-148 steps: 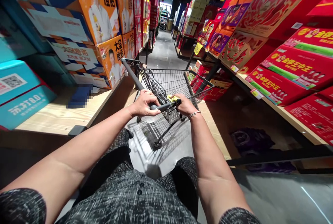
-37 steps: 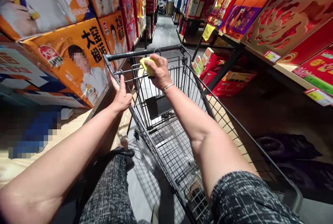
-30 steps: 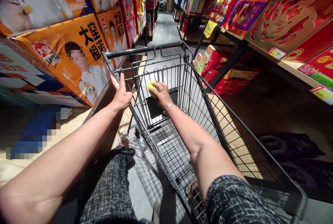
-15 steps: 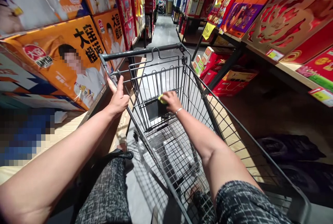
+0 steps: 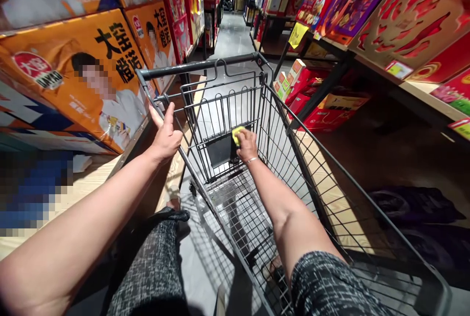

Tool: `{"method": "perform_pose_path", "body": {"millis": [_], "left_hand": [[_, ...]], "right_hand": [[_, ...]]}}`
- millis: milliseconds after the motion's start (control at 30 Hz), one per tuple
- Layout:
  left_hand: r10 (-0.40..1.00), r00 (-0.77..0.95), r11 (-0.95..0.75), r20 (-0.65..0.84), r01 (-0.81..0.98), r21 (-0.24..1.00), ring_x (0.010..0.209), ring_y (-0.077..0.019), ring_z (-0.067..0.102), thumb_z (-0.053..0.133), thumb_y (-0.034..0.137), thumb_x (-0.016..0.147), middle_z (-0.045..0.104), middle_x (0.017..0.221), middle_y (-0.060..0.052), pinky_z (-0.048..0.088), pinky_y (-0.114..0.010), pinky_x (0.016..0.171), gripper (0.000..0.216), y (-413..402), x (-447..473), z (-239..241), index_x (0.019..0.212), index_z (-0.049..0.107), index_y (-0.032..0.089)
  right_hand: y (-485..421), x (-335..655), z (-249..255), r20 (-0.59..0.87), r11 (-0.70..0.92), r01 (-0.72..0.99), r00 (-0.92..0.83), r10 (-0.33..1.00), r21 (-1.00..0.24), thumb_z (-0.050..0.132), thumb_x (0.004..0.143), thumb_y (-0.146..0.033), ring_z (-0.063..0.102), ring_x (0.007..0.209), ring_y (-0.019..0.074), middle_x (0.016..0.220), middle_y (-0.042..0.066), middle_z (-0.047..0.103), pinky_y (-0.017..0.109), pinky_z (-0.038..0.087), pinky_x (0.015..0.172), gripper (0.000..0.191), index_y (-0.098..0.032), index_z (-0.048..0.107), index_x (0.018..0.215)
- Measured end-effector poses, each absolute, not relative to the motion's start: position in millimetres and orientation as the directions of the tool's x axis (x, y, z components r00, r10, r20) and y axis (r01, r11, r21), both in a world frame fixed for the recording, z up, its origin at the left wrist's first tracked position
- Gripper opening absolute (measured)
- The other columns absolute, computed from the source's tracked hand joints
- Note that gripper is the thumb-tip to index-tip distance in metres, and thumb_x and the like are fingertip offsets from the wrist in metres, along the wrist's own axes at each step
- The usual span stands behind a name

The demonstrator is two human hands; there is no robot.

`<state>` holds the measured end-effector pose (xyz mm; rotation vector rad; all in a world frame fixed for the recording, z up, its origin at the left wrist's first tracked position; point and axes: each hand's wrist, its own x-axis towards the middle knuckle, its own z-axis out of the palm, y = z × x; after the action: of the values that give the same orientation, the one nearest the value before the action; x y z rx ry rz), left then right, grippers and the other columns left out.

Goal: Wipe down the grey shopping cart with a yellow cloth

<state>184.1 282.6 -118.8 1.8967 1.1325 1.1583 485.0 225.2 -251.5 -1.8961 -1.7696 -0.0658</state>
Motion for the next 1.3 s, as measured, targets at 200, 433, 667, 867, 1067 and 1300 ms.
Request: {"method": "perform_pose_path", "body": {"millis": [200,433,667,867,1067,1300], "left_hand": [[0.902,0.260,-0.419,0.344,0.343,0.841,0.157,-0.0261,-0.025,0.062,0.002,0.064,-0.014,0.175,0.011,-0.005,-0.037,0.130,0.105,281.8,182.0,-118.3,0.161,0.037,0.034],[0.900,0.260,-0.425,0.351,0.335,0.841,0.157,-0.0264,-0.025,0.063,0.004,0.064,-0.017,0.174,0.014,-0.007,-0.036,0.129,0.103,282.0,181.3,-118.9,0.160,0.040,0.034],[0.902,0.260,-0.418,0.344,0.328,0.847,0.155,-0.0264,-0.028,0.065,0.007,0.063,-0.019,0.174,0.016,-0.009,-0.034,0.127,0.102,281.3,181.9,-116.1,0.159,0.041,0.034],[0.903,0.250,-0.416,0.351,0.298,0.859,0.154,-0.0254,-0.030,0.066,0.007,0.063,-0.012,0.174,0.016,-0.011,-0.035,0.127,0.101,280.0,183.3,-112.9,0.157,0.043,0.035],[0.903,0.250,-0.416,0.349,0.310,0.855,0.155,-0.0272,-0.028,0.065,0.006,0.063,-0.014,0.174,0.016,-0.012,-0.037,0.127,0.102,283.8,186.9,-114.3,0.158,0.043,0.035],[0.899,0.264,-0.424,0.349,0.328,0.844,0.156,-0.0264,-0.027,0.067,0.007,0.066,-0.013,0.175,0.014,-0.011,-0.036,0.128,0.101,287.8,185.6,-114.7,0.159,0.040,0.035]], "right_hand": [[176.5,498.4,-303.3,0.193,-0.103,0.921,0.187,0.963,-0.376,0.057,0.062,-0.001,0.046,0.116,0.0290,0.128,0.008,0.057,0.043,0.047,0.100,0.059,-0.026,0.068,0.114],[250.1,559.0,-212.8,0.422,-0.090,0.956,0.206,0.883,-0.278,0.057,0.062,-0.005,0.051,0.118,0.0302,0.121,0.012,0.060,0.048,0.045,0.102,0.057,-0.021,0.063,0.117],[314.4,580.0,-154.1,0.627,-0.037,0.961,0.207,0.751,-0.273,0.057,0.068,-0.010,0.042,0.139,0.0304,0.145,0.014,0.049,0.053,0.038,0.113,0.078,-0.021,0.047,0.145],[248.4,554.1,-234.7,0.230,-0.255,0.940,0.306,0.924,-0.227,0.053,0.068,-0.003,0.044,0.133,0.0315,0.144,0.017,0.048,0.049,0.040,0.111,0.076,-0.015,0.049,0.143],[193.3,560.1,-247.6,-0.053,-0.150,0.985,0.146,0.988,-0.087,0.061,0.078,-0.004,0.052,0.107,0.0306,0.120,0.014,0.063,0.044,0.047,0.092,0.036,-0.022,0.071,0.108],[253.0,594.5,-156.5,0.439,-0.086,0.989,0.025,0.898,0.119,0.034,0.107,-0.021,0.029,0.145,0.0339,0.159,0.013,0.042,0.055,0.035,0.104,0.039,-0.020,0.060,0.137]]}}
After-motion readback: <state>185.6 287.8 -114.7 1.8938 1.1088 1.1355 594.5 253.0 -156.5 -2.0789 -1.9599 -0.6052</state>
